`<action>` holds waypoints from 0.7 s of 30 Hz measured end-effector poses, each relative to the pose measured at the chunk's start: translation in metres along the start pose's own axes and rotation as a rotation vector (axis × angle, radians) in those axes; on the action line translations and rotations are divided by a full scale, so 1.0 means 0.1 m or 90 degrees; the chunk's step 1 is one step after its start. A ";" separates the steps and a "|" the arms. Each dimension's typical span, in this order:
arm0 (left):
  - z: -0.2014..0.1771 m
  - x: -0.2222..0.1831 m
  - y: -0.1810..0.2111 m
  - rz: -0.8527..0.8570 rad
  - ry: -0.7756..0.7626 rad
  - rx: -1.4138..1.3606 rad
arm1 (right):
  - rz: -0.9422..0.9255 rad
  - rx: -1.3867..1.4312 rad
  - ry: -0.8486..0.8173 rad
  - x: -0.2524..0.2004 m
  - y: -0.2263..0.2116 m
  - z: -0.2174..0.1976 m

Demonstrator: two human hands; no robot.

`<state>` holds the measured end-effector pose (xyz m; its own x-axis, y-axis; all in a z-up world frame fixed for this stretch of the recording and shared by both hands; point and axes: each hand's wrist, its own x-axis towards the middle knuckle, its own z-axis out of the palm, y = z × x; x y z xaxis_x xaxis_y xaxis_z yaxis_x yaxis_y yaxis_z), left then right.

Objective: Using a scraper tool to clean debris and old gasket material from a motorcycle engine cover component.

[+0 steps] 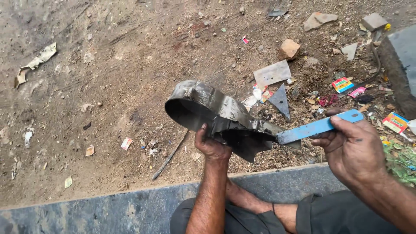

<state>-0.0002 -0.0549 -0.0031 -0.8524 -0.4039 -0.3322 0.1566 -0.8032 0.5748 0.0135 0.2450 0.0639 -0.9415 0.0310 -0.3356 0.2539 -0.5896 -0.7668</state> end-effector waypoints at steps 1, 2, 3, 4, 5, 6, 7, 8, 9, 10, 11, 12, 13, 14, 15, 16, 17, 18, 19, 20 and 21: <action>-0.03 0.01 -0.01 -0.002 -0.003 0.002 | -0.003 0.002 0.002 0.01 0.01 -0.01; -0.06 0.01 -0.03 -0.001 -0.041 -0.022 | 0.006 0.011 0.006 0.03 0.02 -0.02; -0.09 0.02 -0.03 -0.002 -0.079 -0.043 | 0.015 0.022 0.013 0.04 0.04 -0.04; -0.09 0.02 -0.03 -0.006 -0.082 -0.038 | 0.013 0.027 0.016 0.08 0.05 -0.04; -0.08 0.01 -0.02 0.003 -0.067 -0.024 | 0.032 0.031 0.020 0.10 0.06 -0.05; -0.08 0.00 -0.02 0.012 -0.052 -0.010 | 0.050 0.036 0.024 0.11 0.07 -0.06; 0.00 -0.03 0.02 0.006 -0.056 -0.005 | 0.047 0.041 0.030 0.11 0.08 -0.04; 0.09 -0.07 0.05 0.010 -0.058 0.012 | 0.064 0.031 0.037 0.11 0.08 -0.02; 0.17 -0.11 0.07 0.014 -0.058 0.026 | 0.083 0.018 0.043 0.11 0.07 0.00; 0.13 -0.10 0.05 0.009 -0.059 0.029 | 0.082 0.021 0.048 0.11 0.07 -0.01; 0.08 -0.09 0.03 0.004 -0.060 0.058 | 0.092 0.015 0.042 0.12 0.08 0.00; 0.04 -0.08 0.02 -0.001 -0.060 0.086 | 0.101 0.009 0.037 0.12 0.09 0.01; -0.01 -0.07 0.00 -0.004 -0.061 0.090 | 0.102 0.013 0.040 0.12 0.07 0.00; -0.06 -0.06 -0.03 -0.014 -0.049 0.109 | 0.085 0.031 0.021 0.11 0.05 0.00; -0.11 -0.04 -0.05 -0.022 -0.038 0.127 | 0.067 0.049 -0.001 0.12 0.02 0.01; -0.15 -0.03 -0.07 -0.022 -0.039 0.129 | 0.066 0.051 0.000 0.12 -0.07 0.04; -0.19 -0.01 -0.10 -0.020 -0.058 0.124 | 0.021 0.070 -0.032 0.12 -0.16 0.07; -0.24 0.01 -0.12 -0.019 -0.078 0.119 | -0.023 0.089 -0.065 0.12 -0.24 0.10; -0.12 -0.02 -0.10 -0.014 -0.078 0.120 | -0.023 0.091 -0.070 0.12 -0.30 0.11; -0.01 -0.05 -0.07 -0.021 -0.037 0.125 | -0.037 0.084 -0.108 0.12 -0.36 0.12; 0.10 -0.08 -0.04 -0.028 0.005 0.131 | -0.051 0.078 -0.146 0.11 -0.40 0.13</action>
<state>0.0014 -0.0442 0.0045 -0.8520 -0.3745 -0.3658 0.0132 -0.7138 0.7002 -0.0103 0.2585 0.0982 -0.9867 -0.0940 -0.1329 0.1610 -0.6858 -0.7097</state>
